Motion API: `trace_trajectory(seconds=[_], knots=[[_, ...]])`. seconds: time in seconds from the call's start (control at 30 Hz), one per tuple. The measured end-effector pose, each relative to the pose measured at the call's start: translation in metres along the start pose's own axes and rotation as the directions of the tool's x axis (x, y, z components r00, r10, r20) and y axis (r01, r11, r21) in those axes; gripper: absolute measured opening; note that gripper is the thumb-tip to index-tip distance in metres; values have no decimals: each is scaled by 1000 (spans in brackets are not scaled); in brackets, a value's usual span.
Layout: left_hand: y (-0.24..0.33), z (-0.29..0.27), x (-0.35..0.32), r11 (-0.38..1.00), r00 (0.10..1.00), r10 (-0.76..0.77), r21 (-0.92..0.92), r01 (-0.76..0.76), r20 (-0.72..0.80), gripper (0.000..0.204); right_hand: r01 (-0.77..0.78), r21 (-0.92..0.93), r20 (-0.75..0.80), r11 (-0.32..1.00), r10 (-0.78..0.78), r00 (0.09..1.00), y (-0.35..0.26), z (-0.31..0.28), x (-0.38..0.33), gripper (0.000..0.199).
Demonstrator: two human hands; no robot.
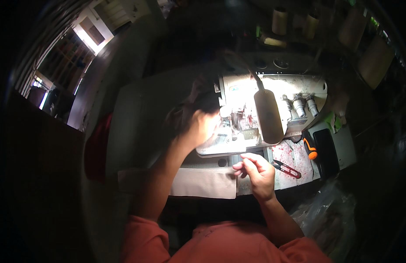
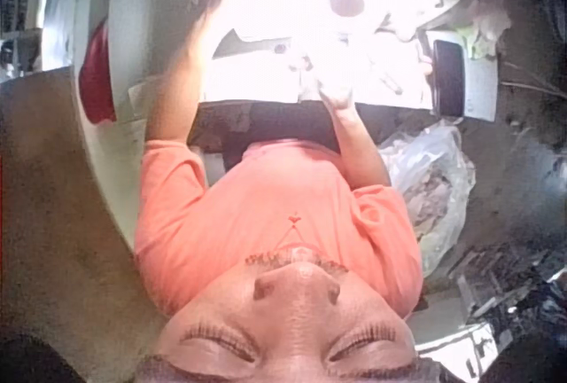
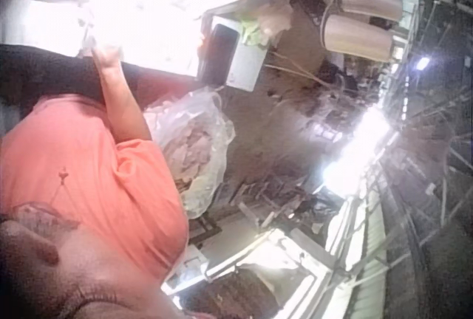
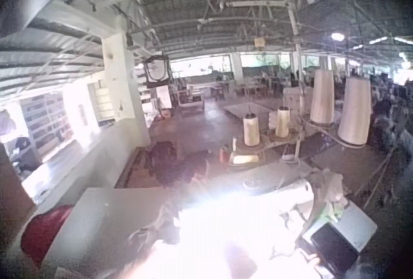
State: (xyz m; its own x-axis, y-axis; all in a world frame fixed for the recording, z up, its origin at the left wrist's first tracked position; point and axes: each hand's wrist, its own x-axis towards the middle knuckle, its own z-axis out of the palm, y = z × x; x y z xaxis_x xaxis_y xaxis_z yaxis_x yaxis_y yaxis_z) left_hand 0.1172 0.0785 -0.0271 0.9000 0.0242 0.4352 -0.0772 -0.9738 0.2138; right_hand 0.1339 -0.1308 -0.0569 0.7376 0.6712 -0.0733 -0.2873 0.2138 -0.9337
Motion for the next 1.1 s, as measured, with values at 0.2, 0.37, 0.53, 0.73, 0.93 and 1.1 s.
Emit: trace_trajectory(seconds=[0.2, 0.37, 0.53, 0.73, 0.93, 1.1], knots=[[-46, -1, 7, 974, 956, -56, 193, 115, -286, 19, 78, -63, -10, 995, -79, 997, -1, -14, -19, 16], [59, -27, -69, 998, 984, -49, -35, 44, -169, 11, 89, -103, -47, 991, -94, 995, 5, -32, -25, 15], [117, 18, -122, 955, 954, -281, 73, 289, -102, 16, 64, -127, -3, 990, -65, 998, -3, -18, -32, 14], [115, 18, -122, 949, 917, -315, -70, 307, -245, 10, -13, -216, 45, 976, 23, 999, -12, -8, -38, 15], [113, 20, -121, 955, 952, -283, 58, 291, -118, 11, -26, -244, 53, 969, 40, 998, -20, -2, -44, 16], [113, 21, -124, 957, 932, -279, 17, 291, -232, 11, -158, -379, 84, 912, 203, 975, -17, 1, -41, 18]])
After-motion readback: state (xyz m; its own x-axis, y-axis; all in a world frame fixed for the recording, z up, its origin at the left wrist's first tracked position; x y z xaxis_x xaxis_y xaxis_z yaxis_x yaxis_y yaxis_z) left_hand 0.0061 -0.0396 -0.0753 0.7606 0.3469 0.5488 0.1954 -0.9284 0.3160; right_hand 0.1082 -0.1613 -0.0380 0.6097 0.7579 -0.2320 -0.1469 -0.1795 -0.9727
